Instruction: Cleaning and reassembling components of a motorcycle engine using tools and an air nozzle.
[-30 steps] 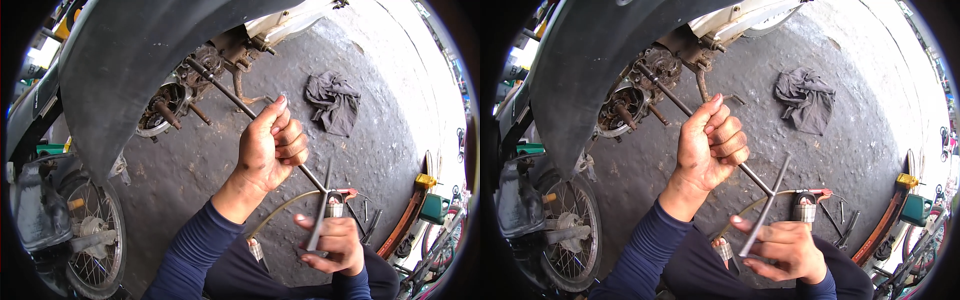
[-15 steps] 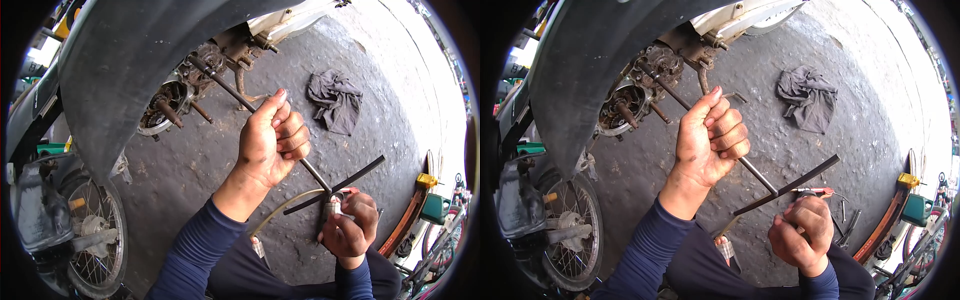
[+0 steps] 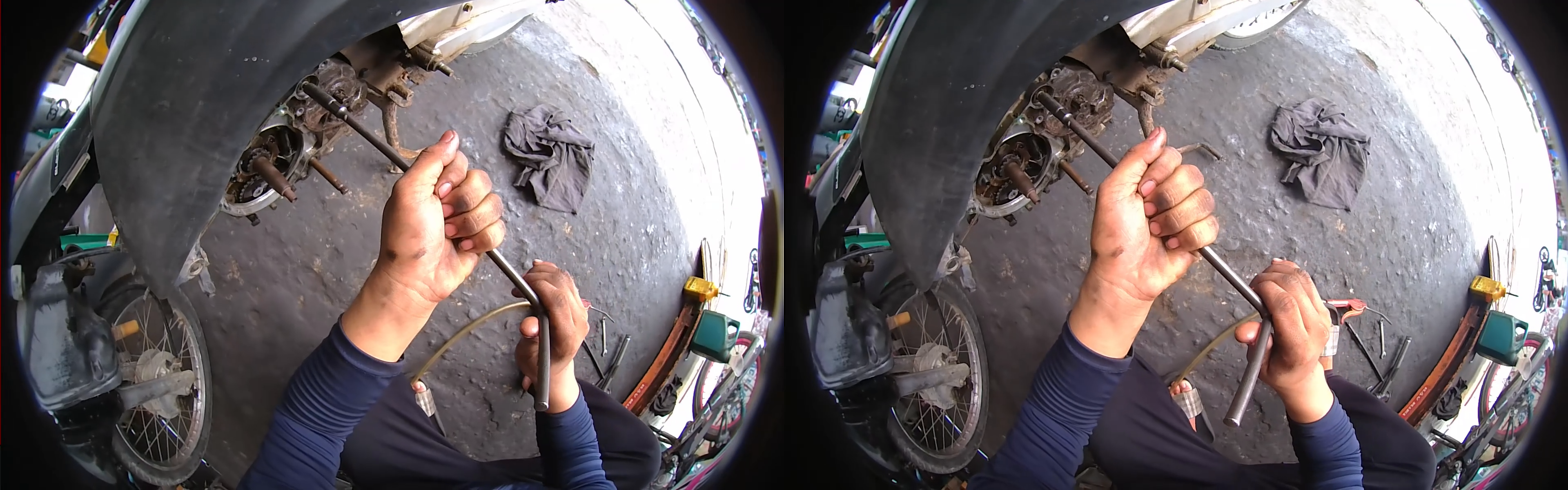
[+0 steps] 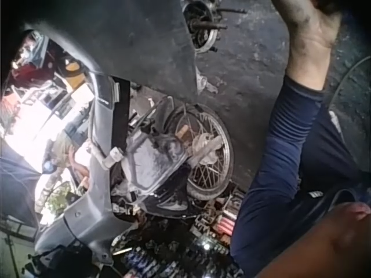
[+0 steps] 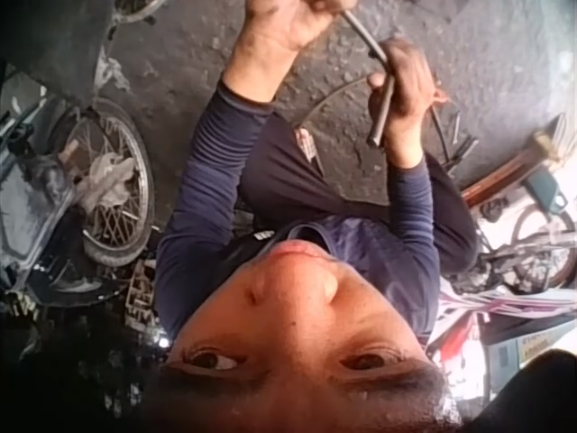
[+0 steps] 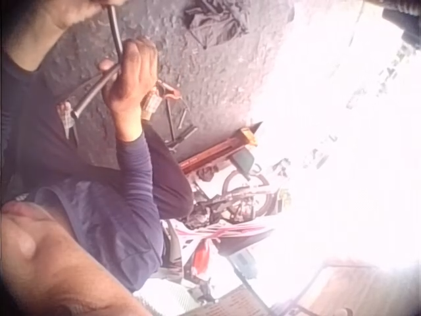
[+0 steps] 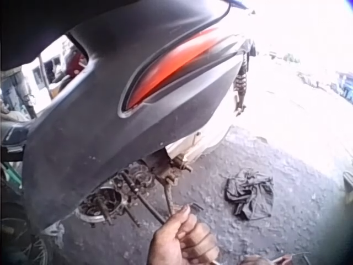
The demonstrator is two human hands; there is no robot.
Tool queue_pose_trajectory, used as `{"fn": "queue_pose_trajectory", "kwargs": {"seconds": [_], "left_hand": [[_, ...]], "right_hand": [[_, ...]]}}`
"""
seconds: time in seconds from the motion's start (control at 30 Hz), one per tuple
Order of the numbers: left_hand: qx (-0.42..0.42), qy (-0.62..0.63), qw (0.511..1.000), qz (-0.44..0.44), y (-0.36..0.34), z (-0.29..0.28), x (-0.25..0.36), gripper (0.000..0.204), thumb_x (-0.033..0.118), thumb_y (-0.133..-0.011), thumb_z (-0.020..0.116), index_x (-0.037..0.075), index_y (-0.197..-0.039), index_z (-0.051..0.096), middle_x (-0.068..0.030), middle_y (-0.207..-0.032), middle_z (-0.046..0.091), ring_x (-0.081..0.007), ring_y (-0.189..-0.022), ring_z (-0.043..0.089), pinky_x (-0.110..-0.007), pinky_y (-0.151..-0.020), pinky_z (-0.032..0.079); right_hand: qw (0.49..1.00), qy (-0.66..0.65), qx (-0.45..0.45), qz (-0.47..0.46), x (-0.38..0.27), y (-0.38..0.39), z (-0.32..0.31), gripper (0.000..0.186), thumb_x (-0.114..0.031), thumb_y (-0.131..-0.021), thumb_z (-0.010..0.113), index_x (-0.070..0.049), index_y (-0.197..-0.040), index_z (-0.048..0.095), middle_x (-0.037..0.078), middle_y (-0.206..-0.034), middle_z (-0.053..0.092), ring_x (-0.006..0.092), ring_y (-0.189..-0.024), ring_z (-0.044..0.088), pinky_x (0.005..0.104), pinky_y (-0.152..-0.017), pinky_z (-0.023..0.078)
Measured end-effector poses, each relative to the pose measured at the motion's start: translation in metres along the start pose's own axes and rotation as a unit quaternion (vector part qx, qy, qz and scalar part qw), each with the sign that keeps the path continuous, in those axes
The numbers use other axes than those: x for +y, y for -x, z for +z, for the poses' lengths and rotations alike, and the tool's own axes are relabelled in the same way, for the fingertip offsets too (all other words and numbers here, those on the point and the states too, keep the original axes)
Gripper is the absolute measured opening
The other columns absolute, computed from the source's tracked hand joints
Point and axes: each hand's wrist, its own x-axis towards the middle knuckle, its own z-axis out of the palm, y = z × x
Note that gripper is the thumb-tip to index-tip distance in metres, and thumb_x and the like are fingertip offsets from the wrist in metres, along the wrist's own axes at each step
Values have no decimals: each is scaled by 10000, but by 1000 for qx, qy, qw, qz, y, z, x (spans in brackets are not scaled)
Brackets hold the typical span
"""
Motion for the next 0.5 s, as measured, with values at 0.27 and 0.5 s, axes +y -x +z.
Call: {"fn": "queue_pose_trajectory", "kwargs": {"seconds": [0.27, 0.5], "left_hand": [[2, -16, 1000, 2, 4, -5, 3, 486, 345, -1030, 394, 181, -582, 303, 63, -515, 198, -66, -414, 197, -230, -393, 197], [-26, -13, 1000, 8, 6, -1, 2, 484, 370, -1039, 373, 174, -600, 321, 64, -523, 216, -63, -418, 219, -228, -397, 220]], "right_hand": [[983, -34, -88, 160, -15, -20, 1, 173, -128, -873, 621, 14, -781, 581, 123, -644, 546, 248, -561, 572, 340, -528, 440], [975, -135, -50, 172, -23, -37, 8, 276, -79, -881, 592, -11, -620, 536, 84, -488, 472, 205, -383, 463, 315, -423, 356]]}}
